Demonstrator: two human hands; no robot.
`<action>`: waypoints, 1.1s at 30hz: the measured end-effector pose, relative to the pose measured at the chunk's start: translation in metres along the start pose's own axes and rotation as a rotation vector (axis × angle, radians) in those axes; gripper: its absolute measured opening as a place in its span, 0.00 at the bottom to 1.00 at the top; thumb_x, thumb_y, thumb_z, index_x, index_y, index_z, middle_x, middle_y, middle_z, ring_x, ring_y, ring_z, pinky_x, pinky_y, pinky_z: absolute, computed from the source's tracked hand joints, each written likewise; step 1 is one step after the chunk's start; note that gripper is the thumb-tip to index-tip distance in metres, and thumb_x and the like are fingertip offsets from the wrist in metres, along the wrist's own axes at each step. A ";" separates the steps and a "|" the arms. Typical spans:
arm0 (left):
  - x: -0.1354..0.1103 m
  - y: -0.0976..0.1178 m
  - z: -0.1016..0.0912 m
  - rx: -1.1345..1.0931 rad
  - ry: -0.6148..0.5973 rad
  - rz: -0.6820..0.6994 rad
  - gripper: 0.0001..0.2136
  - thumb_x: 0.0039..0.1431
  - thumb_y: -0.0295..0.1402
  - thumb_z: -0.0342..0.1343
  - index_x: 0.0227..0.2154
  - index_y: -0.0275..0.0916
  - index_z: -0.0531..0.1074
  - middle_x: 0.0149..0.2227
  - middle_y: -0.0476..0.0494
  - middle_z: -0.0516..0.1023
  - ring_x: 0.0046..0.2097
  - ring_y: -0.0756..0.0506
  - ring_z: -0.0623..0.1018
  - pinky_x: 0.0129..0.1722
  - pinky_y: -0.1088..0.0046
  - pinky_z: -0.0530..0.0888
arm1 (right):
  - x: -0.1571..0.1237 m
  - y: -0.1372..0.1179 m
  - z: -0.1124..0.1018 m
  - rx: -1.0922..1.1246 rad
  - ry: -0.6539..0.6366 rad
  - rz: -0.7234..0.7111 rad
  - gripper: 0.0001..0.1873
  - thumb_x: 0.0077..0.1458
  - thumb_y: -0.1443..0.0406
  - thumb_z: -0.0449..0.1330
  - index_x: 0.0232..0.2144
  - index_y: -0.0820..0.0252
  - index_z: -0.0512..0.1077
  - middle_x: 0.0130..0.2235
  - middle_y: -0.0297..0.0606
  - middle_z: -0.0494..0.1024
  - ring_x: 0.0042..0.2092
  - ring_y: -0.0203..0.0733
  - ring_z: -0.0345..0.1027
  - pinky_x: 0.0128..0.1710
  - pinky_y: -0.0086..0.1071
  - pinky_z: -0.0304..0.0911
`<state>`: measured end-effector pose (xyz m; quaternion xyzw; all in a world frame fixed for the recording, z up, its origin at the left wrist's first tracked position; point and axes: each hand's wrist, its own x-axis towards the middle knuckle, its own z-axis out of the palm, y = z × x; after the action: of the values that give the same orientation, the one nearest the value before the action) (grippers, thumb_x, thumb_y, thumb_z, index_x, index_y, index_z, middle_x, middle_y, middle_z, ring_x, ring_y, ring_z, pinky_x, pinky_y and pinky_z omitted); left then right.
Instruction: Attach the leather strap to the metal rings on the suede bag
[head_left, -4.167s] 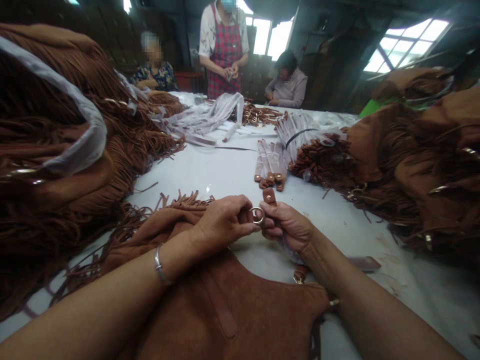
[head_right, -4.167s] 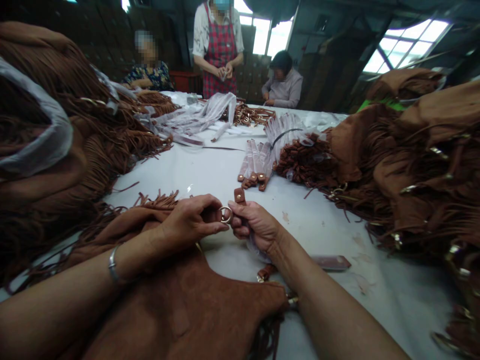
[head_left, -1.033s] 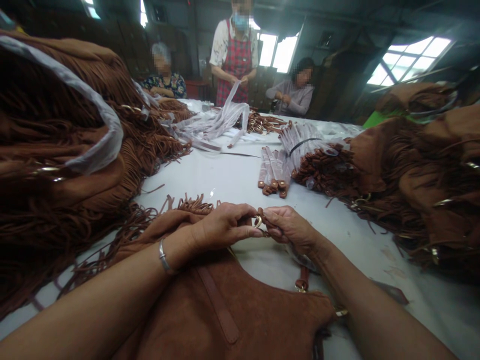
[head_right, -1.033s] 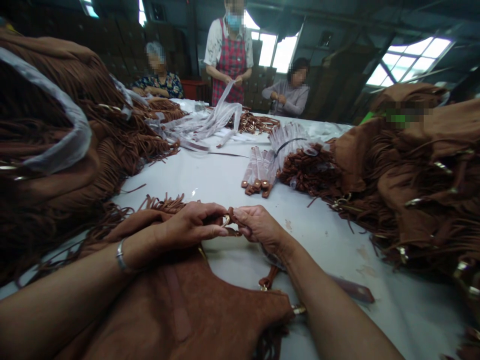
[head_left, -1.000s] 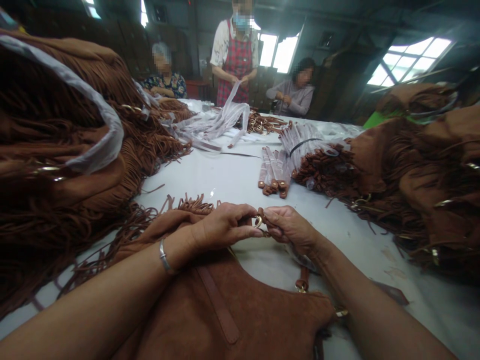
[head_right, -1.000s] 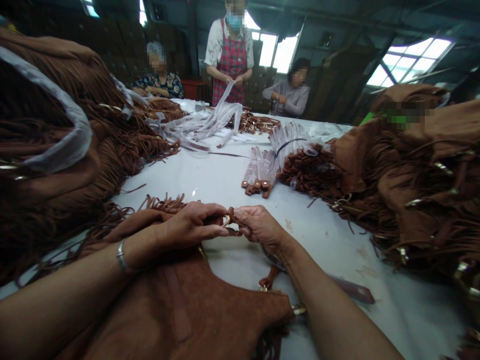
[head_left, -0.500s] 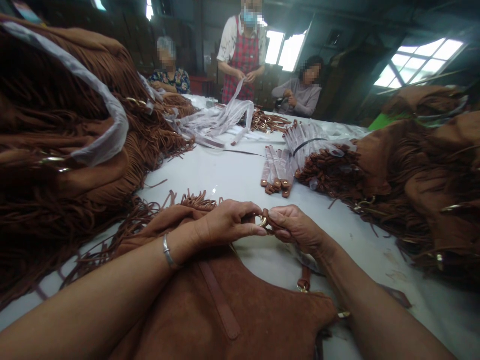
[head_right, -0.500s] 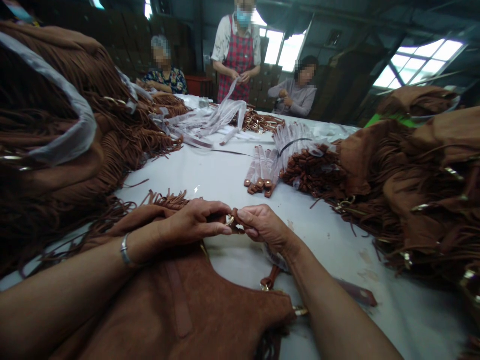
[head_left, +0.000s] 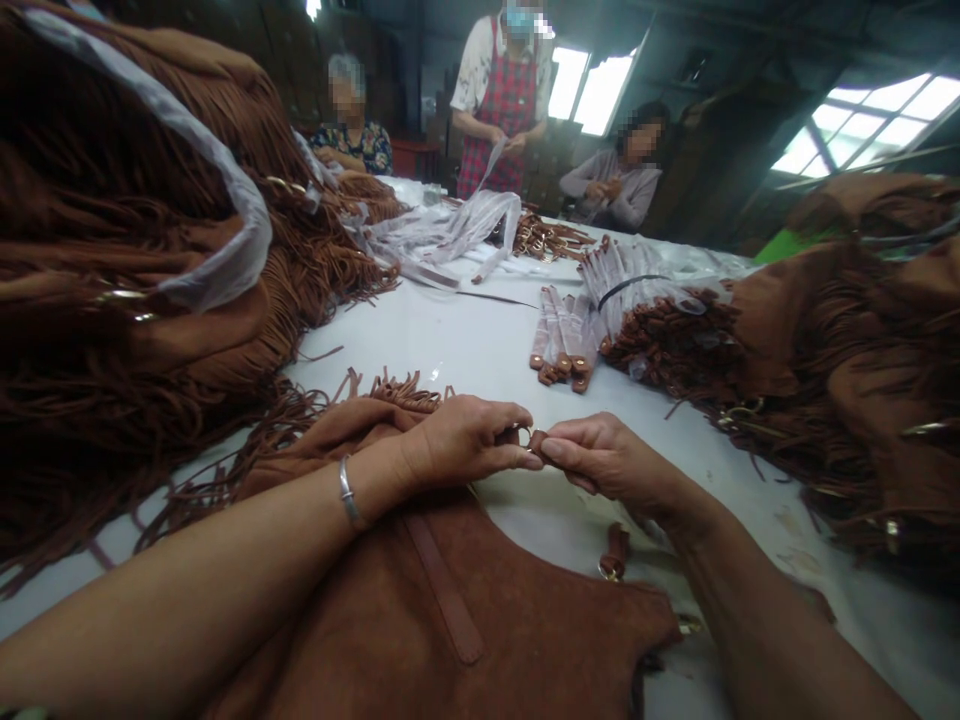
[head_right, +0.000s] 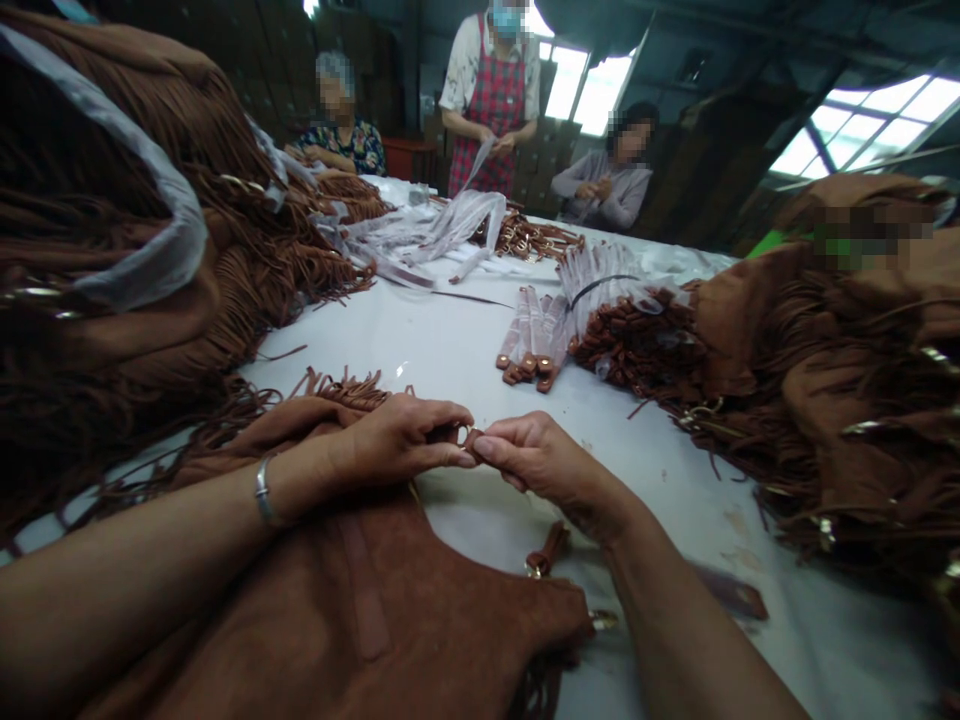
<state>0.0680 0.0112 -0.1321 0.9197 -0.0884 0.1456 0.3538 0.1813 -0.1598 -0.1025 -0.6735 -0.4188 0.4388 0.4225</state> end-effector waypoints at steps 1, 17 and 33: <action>0.000 0.000 0.000 0.003 0.012 -0.013 0.15 0.52 0.40 0.59 0.39 0.36 0.70 0.27 0.50 0.73 0.28 0.52 0.71 0.28 0.80 0.64 | -0.001 -0.002 0.002 -0.046 0.031 -0.011 0.20 0.56 0.54 0.55 0.27 0.68 0.71 0.17 0.27 0.56 0.19 0.26 0.47 0.16 0.23 0.41; 0.003 0.011 -0.011 0.164 -0.223 0.067 0.13 0.58 0.41 0.51 0.38 0.35 0.69 0.29 0.45 0.74 0.31 0.49 0.73 0.30 0.76 0.66 | 0.016 0.029 -0.016 0.380 -0.170 0.054 0.20 0.49 0.55 0.60 0.18 0.66 0.64 0.17 0.27 0.57 0.17 0.24 0.38 0.14 0.23 0.30; 0.000 0.007 -0.002 0.489 -0.176 0.002 0.17 0.59 0.42 0.50 0.44 0.33 0.64 0.35 0.40 0.74 0.37 0.41 0.75 0.34 0.68 0.71 | 0.003 0.023 0.004 0.126 -0.037 0.103 0.21 0.56 0.52 0.53 0.29 0.66 0.70 0.13 0.25 0.56 0.14 0.26 0.42 0.11 0.20 0.36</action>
<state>0.0657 0.0073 -0.1258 0.9869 -0.0821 0.0827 0.1117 0.1829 -0.1625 -0.1254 -0.6580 -0.3631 0.4977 0.4331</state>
